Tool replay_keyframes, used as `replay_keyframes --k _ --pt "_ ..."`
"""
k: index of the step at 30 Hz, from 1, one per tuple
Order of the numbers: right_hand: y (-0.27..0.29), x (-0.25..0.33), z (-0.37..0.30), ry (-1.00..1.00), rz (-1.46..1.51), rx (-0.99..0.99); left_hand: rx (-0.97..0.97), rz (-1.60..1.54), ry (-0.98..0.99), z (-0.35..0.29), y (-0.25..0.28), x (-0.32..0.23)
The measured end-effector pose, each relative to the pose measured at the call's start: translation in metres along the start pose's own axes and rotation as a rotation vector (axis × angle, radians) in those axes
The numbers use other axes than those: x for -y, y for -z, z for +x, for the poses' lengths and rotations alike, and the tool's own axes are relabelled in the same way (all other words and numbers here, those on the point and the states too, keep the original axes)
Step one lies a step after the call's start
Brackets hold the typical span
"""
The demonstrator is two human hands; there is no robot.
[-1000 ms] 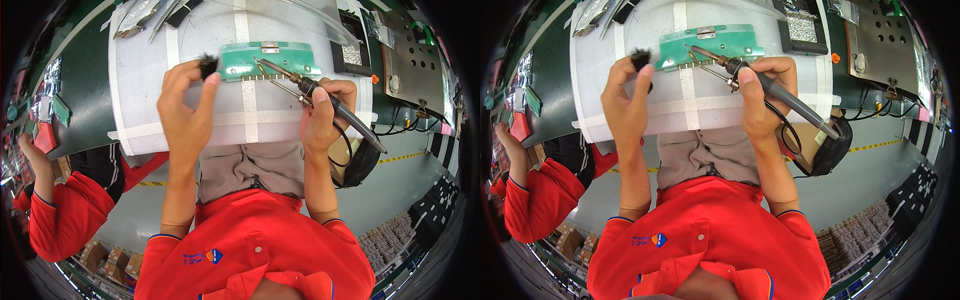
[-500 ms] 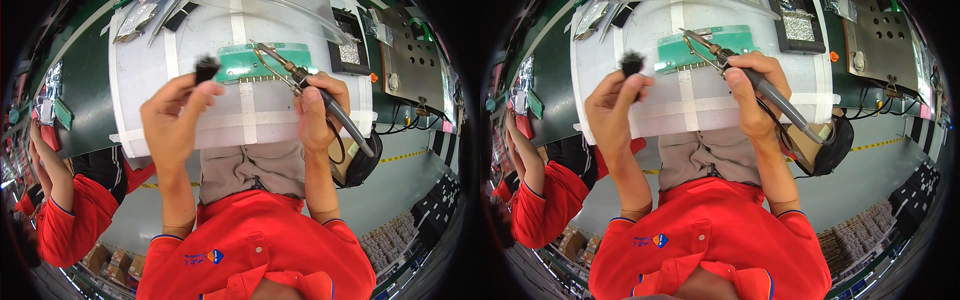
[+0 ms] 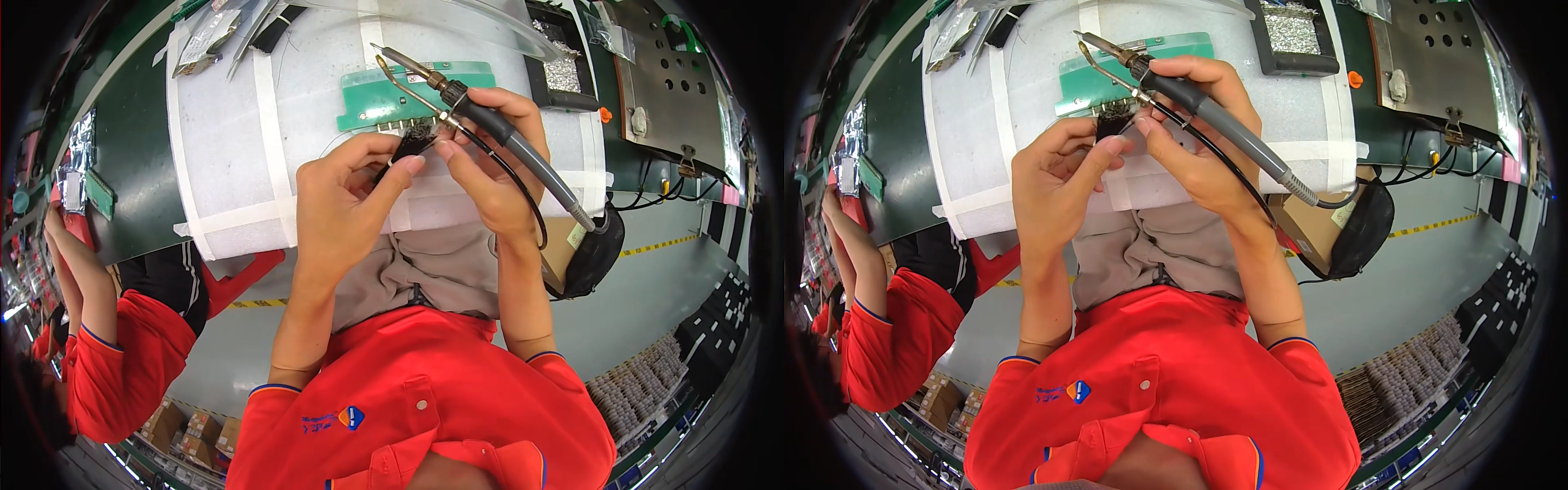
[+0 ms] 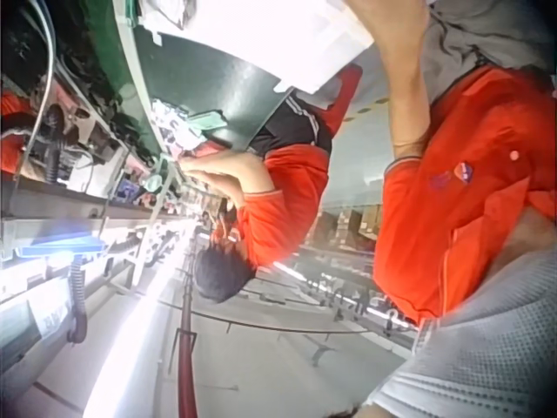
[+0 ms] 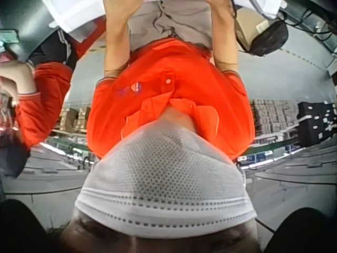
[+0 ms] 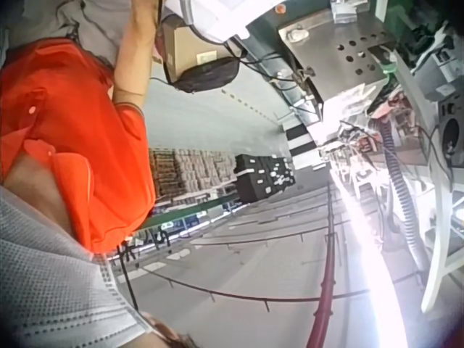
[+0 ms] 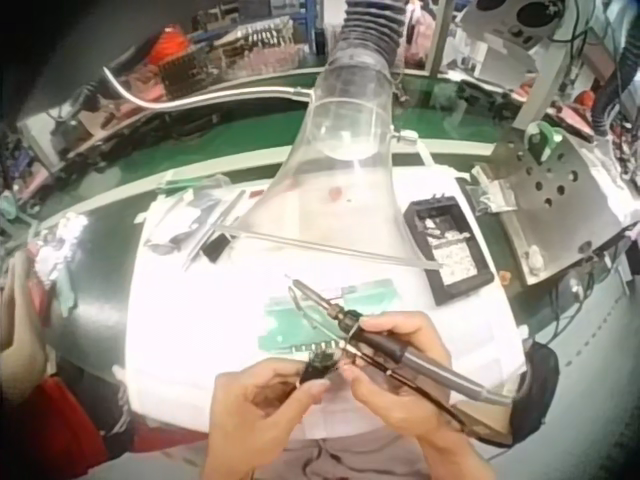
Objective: Soldering electronic components onto a printed circuit board at a factory workstation.
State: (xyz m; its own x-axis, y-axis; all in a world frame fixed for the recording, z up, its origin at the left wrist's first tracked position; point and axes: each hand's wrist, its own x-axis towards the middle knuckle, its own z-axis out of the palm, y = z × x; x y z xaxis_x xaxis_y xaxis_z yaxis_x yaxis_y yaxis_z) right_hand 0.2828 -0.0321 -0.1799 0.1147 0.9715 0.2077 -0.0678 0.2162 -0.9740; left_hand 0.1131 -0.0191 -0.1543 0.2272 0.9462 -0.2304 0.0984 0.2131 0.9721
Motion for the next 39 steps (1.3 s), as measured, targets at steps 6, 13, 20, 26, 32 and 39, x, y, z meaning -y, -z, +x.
replay_keyframes --k 6,13,20,26,32,39 --pt "0.001 -0.002 0.001 0.034 0.002 0.027 -0.052 -0.025 -0.096 0.003 0.002 0.005" --pt "-0.002 0.004 0.002 0.031 0.014 -0.055 -0.157 0.335 -0.143 0.0 0.016 -0.011" --pt "0.006 0.009 -0.006 0.045 -0.032 -0.233 -0.248 0.601 -0.559 0.014 0.026 0.003" --pt "0.009 0.001 -0.004 0.17 0.089 -0.292 -0.23 0.641 -0.478 0.017 0.03 0.011" --pt "0.01 -0.002 -0.006 0.177 0.14 -0.191 -0.233 0.636 -0.456 0.018 0.031 0.011" --pt "0.008 -0.002 -0.005 0.155 0.113 -0.159 -0.24 0.582 -0.473 0.019 0.034 0.014"
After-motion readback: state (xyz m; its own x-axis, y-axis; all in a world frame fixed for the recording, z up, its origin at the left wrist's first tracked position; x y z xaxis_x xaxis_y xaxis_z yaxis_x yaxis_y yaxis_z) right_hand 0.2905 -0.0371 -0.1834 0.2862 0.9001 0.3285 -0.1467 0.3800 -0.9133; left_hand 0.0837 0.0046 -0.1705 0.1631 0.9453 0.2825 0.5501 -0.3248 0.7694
